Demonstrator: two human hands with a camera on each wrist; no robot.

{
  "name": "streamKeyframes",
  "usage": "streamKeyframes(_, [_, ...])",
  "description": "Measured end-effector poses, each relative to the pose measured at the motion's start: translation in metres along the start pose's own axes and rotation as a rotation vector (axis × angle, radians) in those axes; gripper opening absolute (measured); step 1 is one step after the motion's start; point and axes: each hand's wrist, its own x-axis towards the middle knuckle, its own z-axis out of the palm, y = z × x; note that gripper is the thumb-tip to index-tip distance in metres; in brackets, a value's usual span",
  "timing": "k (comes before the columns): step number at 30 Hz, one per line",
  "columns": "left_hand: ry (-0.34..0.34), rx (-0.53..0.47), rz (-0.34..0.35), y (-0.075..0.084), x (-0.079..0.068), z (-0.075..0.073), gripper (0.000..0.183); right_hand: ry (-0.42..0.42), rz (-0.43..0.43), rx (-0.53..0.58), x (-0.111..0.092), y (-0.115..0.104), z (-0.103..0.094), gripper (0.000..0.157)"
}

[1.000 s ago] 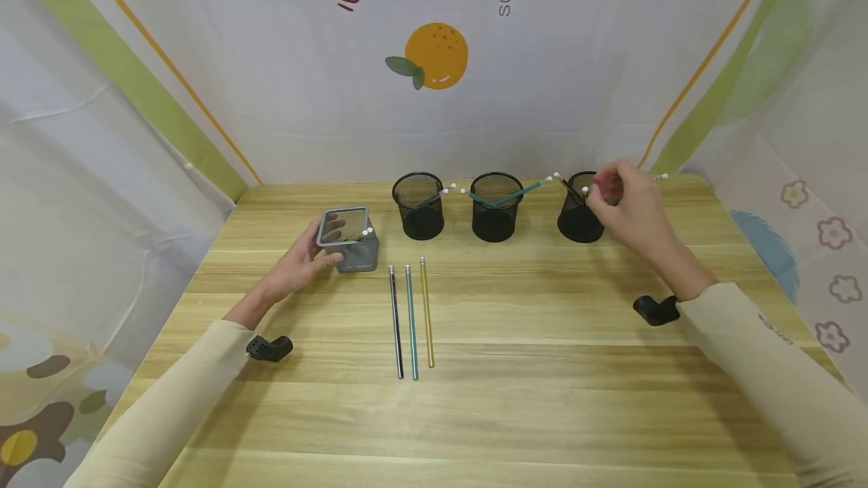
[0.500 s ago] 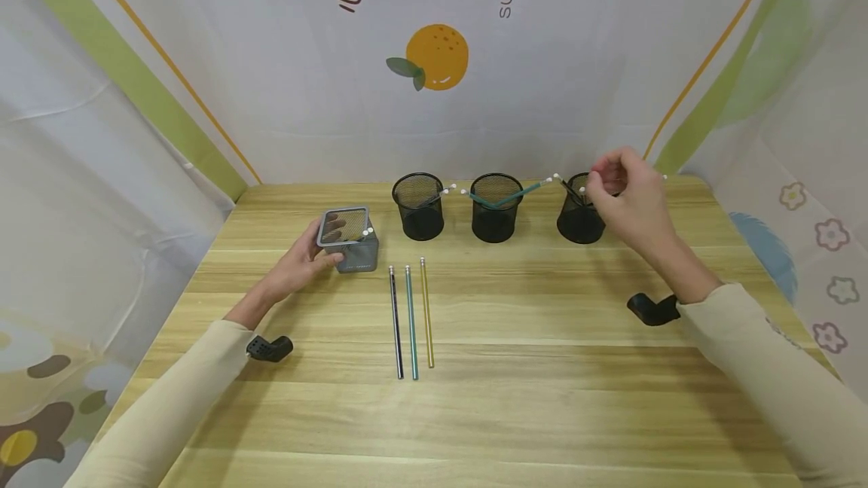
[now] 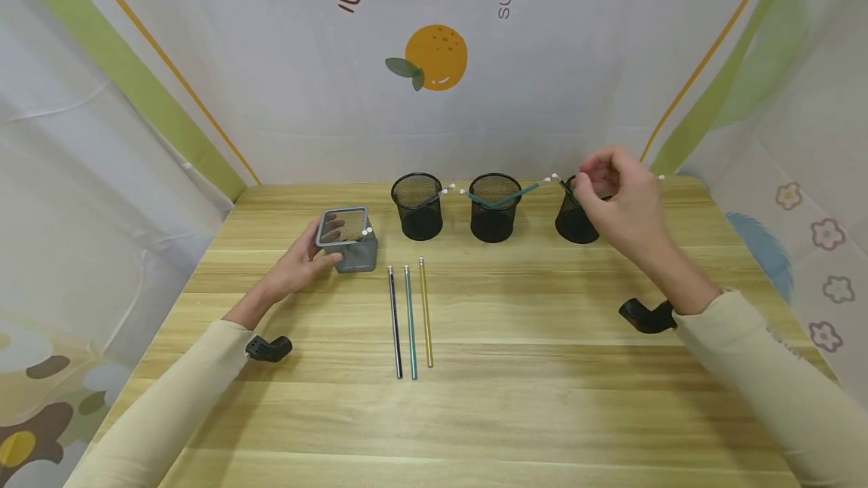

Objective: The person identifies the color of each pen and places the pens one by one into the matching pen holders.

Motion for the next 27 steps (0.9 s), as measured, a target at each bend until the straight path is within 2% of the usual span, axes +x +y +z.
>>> streamKeyframes(7, [0.0,0.003,-0.009,-0.002,0.0,-0.001,0.069,-0.062,-0.006,0.037,-0.004,-0.008,0.011,0.016])
streamKeyframes(15, [0.002,-0.002,-0.004,0.0,0.0,-0.001,0.07,-0.09,-0.004,0.051,-0.004,-0.019,0.019,0.023])
streamKeyframes(27, [-0.001,0.0,-0.006,-0.001,0.0,-0.001,0.071,-0.246,0.047,0.028,-0.012,-0.022,0.03,0.028])
